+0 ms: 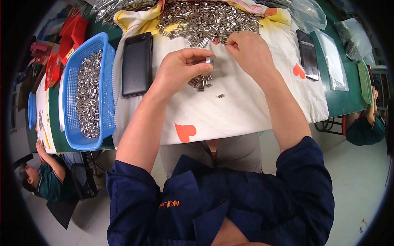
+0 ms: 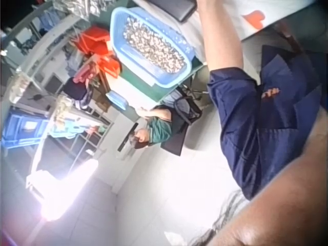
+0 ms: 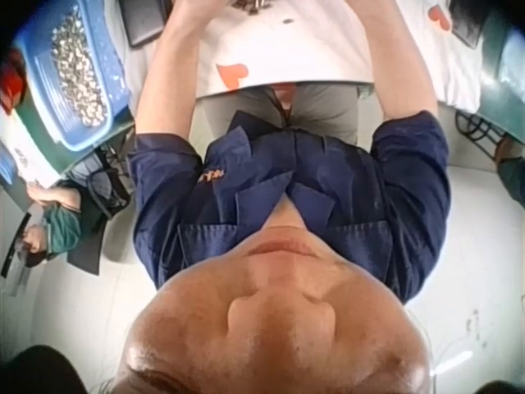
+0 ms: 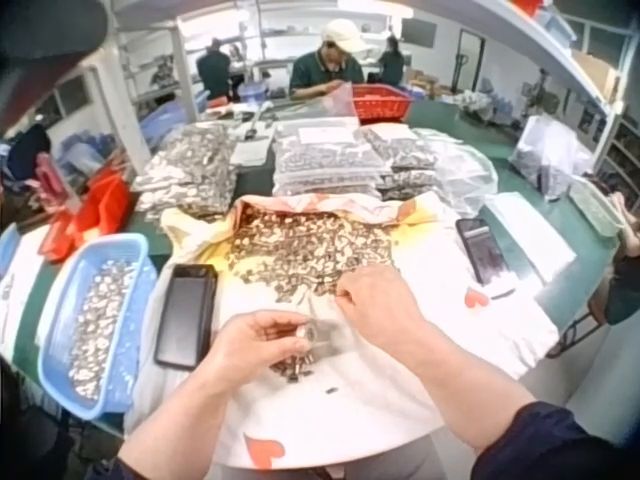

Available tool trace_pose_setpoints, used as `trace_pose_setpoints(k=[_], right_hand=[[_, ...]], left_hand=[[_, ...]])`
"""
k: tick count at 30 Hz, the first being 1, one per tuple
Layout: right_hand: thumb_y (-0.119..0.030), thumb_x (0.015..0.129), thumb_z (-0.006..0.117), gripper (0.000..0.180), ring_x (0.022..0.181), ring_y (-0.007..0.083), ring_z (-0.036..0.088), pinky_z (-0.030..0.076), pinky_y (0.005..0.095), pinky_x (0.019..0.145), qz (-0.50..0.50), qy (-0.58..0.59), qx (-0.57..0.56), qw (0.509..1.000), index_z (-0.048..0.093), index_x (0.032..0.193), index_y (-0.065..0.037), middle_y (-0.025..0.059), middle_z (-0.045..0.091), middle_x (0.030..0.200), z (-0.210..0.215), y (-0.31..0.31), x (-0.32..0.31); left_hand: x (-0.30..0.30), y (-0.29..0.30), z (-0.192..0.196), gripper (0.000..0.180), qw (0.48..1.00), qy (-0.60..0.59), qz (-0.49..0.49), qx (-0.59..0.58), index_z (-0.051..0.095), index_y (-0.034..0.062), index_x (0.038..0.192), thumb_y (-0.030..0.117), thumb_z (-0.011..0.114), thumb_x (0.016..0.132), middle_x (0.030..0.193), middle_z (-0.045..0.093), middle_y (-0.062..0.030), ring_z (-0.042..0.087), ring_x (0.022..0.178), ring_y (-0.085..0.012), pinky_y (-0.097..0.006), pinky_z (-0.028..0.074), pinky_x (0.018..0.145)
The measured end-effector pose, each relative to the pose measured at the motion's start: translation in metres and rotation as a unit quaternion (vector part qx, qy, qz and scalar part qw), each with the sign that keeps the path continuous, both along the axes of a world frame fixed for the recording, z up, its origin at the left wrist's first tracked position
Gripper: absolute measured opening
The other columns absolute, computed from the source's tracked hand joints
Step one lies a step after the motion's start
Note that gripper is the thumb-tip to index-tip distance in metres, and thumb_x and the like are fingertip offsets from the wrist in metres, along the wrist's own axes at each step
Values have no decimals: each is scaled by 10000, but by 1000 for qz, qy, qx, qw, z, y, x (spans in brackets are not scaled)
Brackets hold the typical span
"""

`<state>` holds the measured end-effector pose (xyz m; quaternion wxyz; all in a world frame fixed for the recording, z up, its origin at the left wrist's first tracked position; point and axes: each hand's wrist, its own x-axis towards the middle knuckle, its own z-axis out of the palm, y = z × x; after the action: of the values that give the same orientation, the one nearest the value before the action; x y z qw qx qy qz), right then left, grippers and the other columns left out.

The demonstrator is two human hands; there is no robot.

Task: Inspecting and sorting small metal industrial components on a workbench.

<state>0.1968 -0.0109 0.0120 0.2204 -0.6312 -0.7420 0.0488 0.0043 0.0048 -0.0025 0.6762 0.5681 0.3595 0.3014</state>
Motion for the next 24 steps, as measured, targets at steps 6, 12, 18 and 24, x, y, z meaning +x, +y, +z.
trace_pose_setpoints(k=[6,12,18,24], right_hand=[[-107,703,567,72,659,258,569,447,361,627,28,28,32,999,603,712,-46,101,596,691,-6,-1,-3],[-87,707,577,110,634,144,569,458,263,608,98,305,-107,941,613,789,-23,69,613,717,16,-12,-13],[-77,701,576,103,639,163,579,462,267,604,114,278,-52,952,608,778,-18,77,607,705,13,-14,-19],[-63,702,577,79,641,192,587,464,282,591,128,127,99,979,605,763,-22,86,605,707,5,-17,-26]], left_hand=[[1,1,1,271,1000,-8,19,-18,575,-23,1010,11,632,747,857,623,-56,589,766,-94,-204,478,697],[-3,5,-2,300,995,-77,47,-49,554,-31,1026,1,637,740,915,612,-82,584,819,-118,-218,473,729],[-4,5,-2,302,995,-81,43,-48,551,-36,1023,3,643,738,905,614,-84,586,809,-121,-217,472,723],[0,2,-1,279,997,-33,61,-22,559,-45,1005,-3,639,741,871,625,-91,594,772,-117,-208,479,695]])
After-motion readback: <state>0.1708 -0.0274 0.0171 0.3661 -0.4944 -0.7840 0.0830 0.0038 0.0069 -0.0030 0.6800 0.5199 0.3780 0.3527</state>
